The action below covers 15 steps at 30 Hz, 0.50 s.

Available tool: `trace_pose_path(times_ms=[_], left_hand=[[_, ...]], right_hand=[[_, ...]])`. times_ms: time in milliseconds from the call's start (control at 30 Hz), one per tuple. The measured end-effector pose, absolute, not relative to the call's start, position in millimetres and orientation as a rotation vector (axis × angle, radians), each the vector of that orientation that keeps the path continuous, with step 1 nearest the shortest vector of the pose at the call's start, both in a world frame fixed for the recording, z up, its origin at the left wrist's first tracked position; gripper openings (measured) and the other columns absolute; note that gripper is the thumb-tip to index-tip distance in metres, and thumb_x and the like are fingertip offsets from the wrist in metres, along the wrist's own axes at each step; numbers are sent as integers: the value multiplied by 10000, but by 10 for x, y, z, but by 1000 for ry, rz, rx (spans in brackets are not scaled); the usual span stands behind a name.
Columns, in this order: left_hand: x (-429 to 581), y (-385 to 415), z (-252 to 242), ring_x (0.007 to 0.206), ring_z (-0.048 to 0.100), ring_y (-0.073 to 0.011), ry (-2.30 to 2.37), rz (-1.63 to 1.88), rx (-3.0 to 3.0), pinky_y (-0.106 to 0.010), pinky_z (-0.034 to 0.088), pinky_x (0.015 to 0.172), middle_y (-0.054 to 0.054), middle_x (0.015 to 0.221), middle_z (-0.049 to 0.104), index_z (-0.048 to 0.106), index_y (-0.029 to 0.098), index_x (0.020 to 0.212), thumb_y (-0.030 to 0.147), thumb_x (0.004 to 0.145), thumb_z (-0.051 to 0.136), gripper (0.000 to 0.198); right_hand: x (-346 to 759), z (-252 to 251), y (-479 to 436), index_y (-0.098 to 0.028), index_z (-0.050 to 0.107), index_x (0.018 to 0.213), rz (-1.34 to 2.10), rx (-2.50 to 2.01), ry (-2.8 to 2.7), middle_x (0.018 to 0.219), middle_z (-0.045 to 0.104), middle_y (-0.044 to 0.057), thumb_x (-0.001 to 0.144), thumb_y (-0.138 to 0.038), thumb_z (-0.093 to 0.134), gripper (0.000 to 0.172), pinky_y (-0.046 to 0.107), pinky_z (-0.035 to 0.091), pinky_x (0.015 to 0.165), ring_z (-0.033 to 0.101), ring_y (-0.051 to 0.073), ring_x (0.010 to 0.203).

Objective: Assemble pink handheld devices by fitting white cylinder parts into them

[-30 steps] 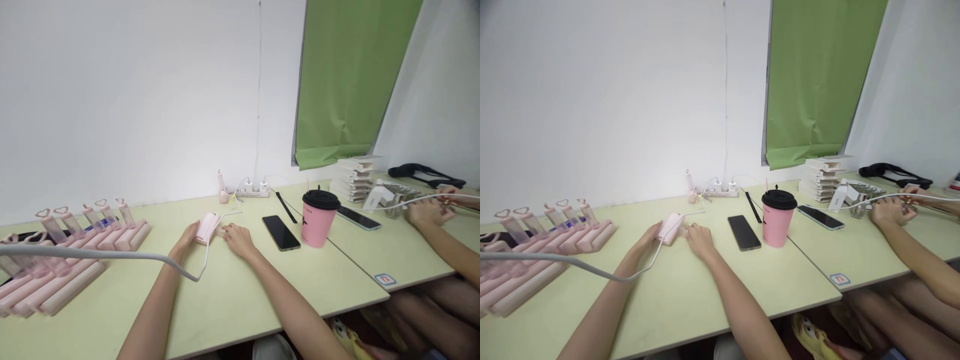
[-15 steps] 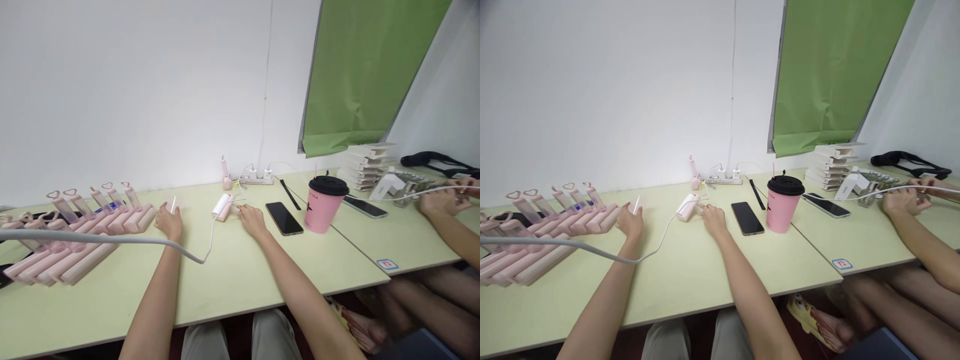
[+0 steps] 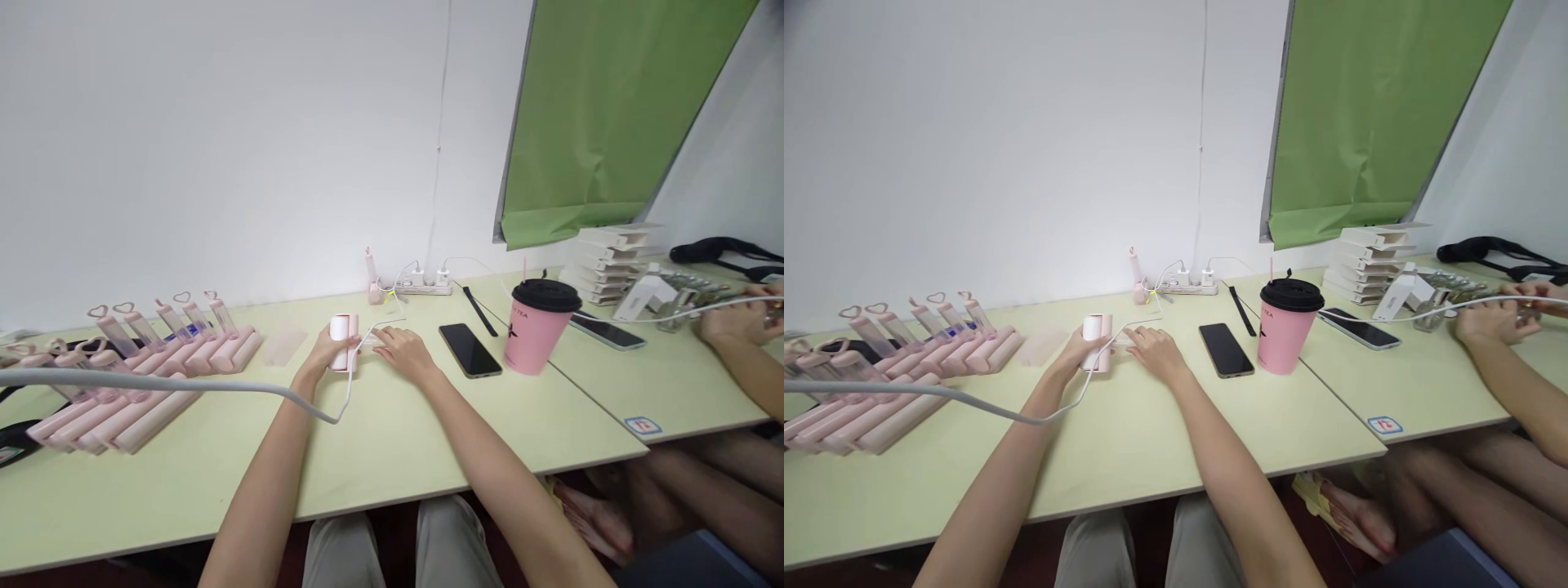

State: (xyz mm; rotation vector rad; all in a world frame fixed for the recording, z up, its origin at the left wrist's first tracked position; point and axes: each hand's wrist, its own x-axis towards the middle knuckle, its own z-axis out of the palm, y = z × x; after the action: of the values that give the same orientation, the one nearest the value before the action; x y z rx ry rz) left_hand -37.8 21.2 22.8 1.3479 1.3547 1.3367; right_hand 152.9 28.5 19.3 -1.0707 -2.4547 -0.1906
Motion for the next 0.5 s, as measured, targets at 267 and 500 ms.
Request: trace_pose_path(times_ms=[267,500], left_hand=[[-225,261,327,764,594,-225,1873,1803,1290,-358,477,687,-71,844,608,532,139,966,436,567,699,524],[-537,223,228,1046,523,-335,2503,1728,1190,-498,396,855,-163,1066,570,374,171,1226,502,706,581,650]], right_hand=[[1514,213,482,-177,646,900,163,-1574,-2368,897,660,88,833,-353,471,257,252,361,671,595,192,833],[1486,167,411,-198,623,909,30,-1606,-2247,873,651,72,849,-296,424,230,256,357,667,585,189,832]])
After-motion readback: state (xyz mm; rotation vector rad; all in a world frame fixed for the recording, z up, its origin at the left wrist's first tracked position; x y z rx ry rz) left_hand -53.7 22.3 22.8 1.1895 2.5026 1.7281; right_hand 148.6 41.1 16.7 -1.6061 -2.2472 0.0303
